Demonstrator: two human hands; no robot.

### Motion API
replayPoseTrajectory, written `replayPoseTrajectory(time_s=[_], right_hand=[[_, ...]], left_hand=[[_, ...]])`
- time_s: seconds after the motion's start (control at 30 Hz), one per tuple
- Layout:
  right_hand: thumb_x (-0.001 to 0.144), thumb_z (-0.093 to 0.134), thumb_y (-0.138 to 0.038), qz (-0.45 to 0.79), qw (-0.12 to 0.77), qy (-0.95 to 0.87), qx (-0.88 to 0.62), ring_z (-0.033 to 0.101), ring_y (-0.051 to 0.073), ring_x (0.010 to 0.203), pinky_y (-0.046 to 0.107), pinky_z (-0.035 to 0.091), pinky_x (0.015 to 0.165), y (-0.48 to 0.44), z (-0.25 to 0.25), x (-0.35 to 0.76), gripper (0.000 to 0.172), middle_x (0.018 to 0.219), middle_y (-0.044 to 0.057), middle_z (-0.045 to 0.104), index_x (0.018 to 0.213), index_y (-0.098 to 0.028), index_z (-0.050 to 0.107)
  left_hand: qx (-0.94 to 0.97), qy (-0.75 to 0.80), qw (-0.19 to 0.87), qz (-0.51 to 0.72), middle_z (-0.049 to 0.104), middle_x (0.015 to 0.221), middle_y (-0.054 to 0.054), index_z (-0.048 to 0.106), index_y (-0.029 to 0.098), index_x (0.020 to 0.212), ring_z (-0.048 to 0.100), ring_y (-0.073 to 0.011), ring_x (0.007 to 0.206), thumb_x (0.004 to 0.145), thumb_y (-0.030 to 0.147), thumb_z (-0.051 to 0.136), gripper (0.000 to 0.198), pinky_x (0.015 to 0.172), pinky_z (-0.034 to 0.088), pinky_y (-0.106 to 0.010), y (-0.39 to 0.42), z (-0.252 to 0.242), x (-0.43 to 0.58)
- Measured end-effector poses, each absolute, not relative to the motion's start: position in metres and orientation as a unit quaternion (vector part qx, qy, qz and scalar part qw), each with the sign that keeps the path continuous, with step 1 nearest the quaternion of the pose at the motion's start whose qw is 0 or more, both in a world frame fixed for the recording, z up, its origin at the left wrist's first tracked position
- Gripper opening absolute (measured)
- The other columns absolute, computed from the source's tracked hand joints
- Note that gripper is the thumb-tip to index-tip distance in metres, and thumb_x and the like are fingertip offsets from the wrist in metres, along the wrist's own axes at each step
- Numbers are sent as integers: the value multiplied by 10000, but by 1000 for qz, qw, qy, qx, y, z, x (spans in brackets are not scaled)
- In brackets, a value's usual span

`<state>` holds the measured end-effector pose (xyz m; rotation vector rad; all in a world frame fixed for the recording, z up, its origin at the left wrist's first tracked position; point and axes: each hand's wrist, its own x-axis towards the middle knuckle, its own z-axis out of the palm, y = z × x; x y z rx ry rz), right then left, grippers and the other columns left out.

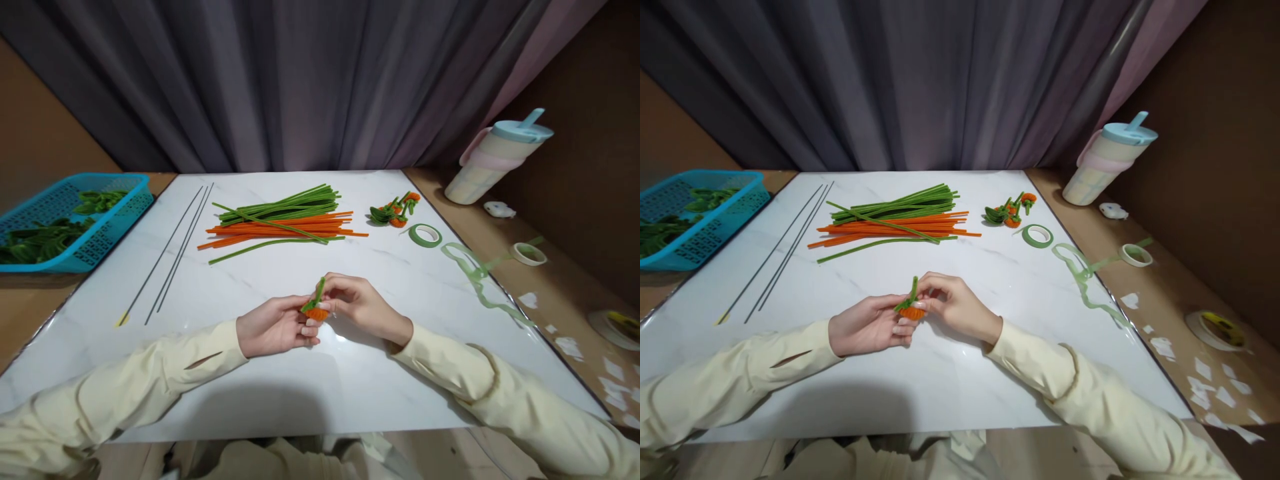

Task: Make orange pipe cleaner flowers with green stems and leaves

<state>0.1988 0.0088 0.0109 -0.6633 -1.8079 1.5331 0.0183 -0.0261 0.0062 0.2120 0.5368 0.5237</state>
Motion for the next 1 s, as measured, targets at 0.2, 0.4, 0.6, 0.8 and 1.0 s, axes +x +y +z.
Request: replayPoseTrajectory(time_s=[0.2,0.4,0.6,0.8,1.0], right_hand=[[789,581,-175,578,339,-693,-265,525,116,696,261,425,647,8,13,199,64,763,6,537,729,-155,570],[798,591,-205,549,356,-706,-272,537,120,692,261,441,642,9,11,199,97,752,8,544,717,-157,570],[847,539,-163,456,351,-785,-228,560,134,752,273,456,688,13,20,206,89,818,51,598,826,-148,624],[869,482,-121,340,377,-843,-177,533,147,727,278,455,656,12,30,209,128,769,60,592,796,-158,581],[881,391,-79,290,363,-876,-132,511,155,739,282,457,659,6,29,206,175,768,70,571,828,-158,539]], left_hand=[[128,268,921,252,640,902,-135,597,64,940,615,-183,821,869,302,490,270,793,445,-316,-27,6,17],[170,252,913,274,645,896,-113,615,61,950,622,-160,810,837,206,554,194,768,454,-293,-29,4,15],[193,274,896,291,638,852,-103,633,66,920,613,-146,752,831,199,567,173,730,463,-286,-29,4,16],[215,296,888,279,648,802,-96,645,71,875,609,-128,716,807,191,618,140,716,460,-251,-30,6,18],[255,300,881,264,664,796,-91,644,82,870,623,-131,707,784,193,648,140,713,458,-244,-30,6,18]])
